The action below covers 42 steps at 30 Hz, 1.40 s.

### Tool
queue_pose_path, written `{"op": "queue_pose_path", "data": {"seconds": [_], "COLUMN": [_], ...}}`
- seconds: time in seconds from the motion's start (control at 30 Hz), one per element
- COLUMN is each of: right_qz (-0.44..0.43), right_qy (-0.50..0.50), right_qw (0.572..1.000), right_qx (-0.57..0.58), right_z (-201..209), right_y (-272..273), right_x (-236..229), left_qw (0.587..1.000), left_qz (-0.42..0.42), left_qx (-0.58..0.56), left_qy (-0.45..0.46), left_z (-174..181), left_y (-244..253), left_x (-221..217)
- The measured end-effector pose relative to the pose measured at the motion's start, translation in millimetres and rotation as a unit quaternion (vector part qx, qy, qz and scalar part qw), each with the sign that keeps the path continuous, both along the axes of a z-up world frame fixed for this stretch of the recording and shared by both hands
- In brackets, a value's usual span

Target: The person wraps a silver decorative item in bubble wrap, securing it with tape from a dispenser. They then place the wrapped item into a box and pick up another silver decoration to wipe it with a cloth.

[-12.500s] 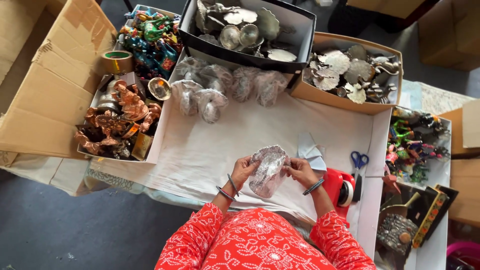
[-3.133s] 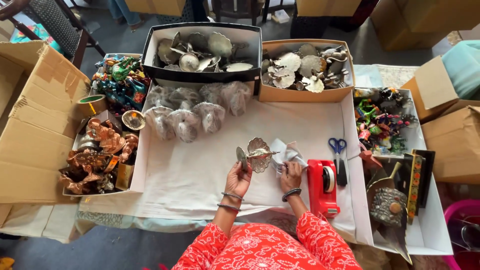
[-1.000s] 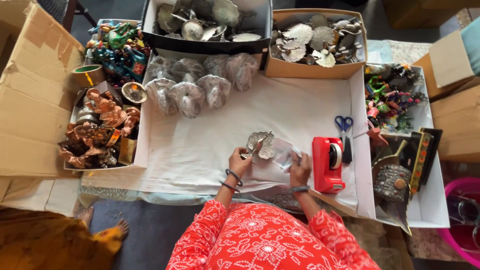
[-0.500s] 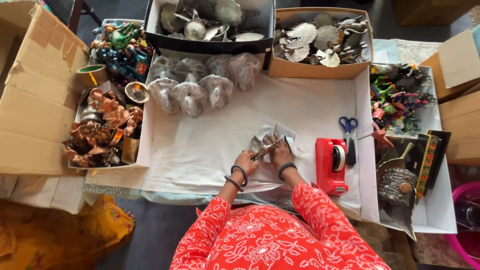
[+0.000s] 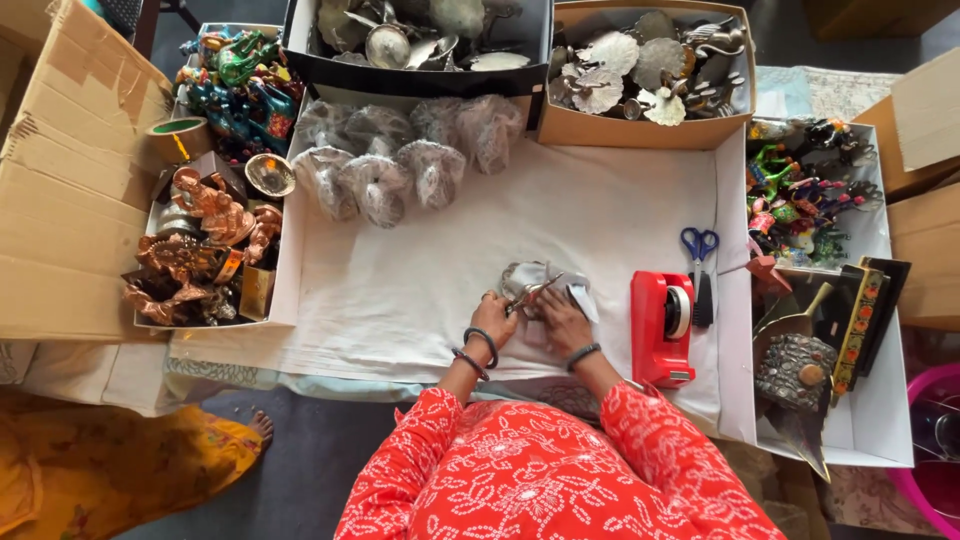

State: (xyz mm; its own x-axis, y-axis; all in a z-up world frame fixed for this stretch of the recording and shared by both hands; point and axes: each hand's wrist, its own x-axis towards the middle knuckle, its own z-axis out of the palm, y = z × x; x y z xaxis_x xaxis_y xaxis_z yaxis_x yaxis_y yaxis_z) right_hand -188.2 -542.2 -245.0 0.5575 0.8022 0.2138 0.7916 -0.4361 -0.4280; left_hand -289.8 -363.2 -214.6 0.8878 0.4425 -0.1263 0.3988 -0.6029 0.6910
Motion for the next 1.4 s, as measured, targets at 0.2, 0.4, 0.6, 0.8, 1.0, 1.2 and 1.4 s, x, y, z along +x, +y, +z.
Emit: {"op": "queue_pose_path", "data": {"seconds": [0.2, 0.4, 0.6, 0.8, 1.0, 1.2, 1.4], "right_qz": [-0.083, 0.068, -0.229, -0.308, -0.325, -0.346, -0.343], "right_qy": [-0.008, 0.016, 0.352, 0.498, 0.416, 0.404, 0.467], "right_qw": [0.996, 0.996, 0.854, 0.614, 0.651, 0.638, 0.645], "right_qx": [0.038, 0.061, 0.308, 0.53, 0.545, 0.556, 0.498], "right_z": [40.3, 56.2, 3.9, 15.1, 11.4, 0.8, 98.3], "right_y": [24.0, -19.5, -64.1, -86.9, -78.4, -65.4, -4.1], "right_x": [-0.7, -23.4, -23.1, 8.3, 17.3, 15.0, -7.2], "left_qw": [0.995, 0.964, 0.939, 0.937, 0.952, 0.996, 0.998], "left_qz": [0.016, -0.038, -0.087, -0.091, -0.077, -0.011, 0.026], "left_qx": [0.004, 0.147, 0.2, 0.222, 0.219, 0.06, 0.039], "left_qy": [0.097, 0.217, 0.265, 0.252, 0.201, 0.069, -0.044], "left_z": [78.3, 80.1, 75.6, 83.8, 29.6, 35.7, 74.6], "left_y": [-2.4, -4.0, -3.2, -9.2, -9.2, -3.5, -35.9], "left_x": [0.5, 9.6, 18.2, 21.3, 41.1, 26.3, 18.5]}}
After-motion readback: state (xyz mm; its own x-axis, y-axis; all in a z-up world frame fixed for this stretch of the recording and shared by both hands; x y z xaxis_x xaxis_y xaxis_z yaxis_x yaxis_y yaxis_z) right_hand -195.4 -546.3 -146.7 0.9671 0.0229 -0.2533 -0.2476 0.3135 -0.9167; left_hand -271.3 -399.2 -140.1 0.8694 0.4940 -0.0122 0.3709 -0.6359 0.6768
